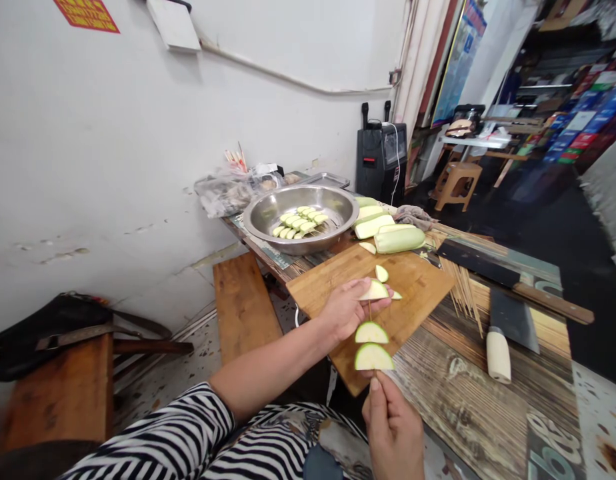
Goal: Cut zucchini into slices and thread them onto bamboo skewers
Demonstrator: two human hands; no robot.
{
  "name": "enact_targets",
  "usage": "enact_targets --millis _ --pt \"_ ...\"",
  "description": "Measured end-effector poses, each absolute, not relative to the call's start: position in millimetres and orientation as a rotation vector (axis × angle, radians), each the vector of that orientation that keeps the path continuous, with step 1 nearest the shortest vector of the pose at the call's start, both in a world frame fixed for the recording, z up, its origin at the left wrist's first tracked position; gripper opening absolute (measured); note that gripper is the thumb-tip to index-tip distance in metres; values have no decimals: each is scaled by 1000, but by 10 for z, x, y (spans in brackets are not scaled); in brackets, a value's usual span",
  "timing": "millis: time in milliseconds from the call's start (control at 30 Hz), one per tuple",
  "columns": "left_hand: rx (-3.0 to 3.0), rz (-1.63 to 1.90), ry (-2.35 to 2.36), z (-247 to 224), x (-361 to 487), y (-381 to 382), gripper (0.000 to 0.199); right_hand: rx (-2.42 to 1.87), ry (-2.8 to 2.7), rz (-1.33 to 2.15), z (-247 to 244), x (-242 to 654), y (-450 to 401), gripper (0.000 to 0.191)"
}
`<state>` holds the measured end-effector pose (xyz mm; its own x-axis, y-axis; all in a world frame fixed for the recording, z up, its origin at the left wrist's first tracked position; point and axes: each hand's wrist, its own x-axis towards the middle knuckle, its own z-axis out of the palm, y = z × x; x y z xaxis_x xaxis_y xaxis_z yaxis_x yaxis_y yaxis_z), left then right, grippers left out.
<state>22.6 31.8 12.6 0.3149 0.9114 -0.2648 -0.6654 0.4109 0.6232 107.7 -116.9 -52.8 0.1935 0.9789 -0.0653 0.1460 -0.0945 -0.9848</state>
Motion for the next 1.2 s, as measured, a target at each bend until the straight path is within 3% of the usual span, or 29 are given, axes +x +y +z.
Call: enact_targets --millis 333,733,1200 --pt "426 1151 660 106 244 324 16 -1541 -1082 995 -609 1078 -1184 53" --pt "457 1179 667 111 214 286 14 -1520 -1145 1046 -481 1032 -1169 44" --pt "422 1162 706 80 240 260 14 -1539 -1033 1027 -407 952 -1130 51"
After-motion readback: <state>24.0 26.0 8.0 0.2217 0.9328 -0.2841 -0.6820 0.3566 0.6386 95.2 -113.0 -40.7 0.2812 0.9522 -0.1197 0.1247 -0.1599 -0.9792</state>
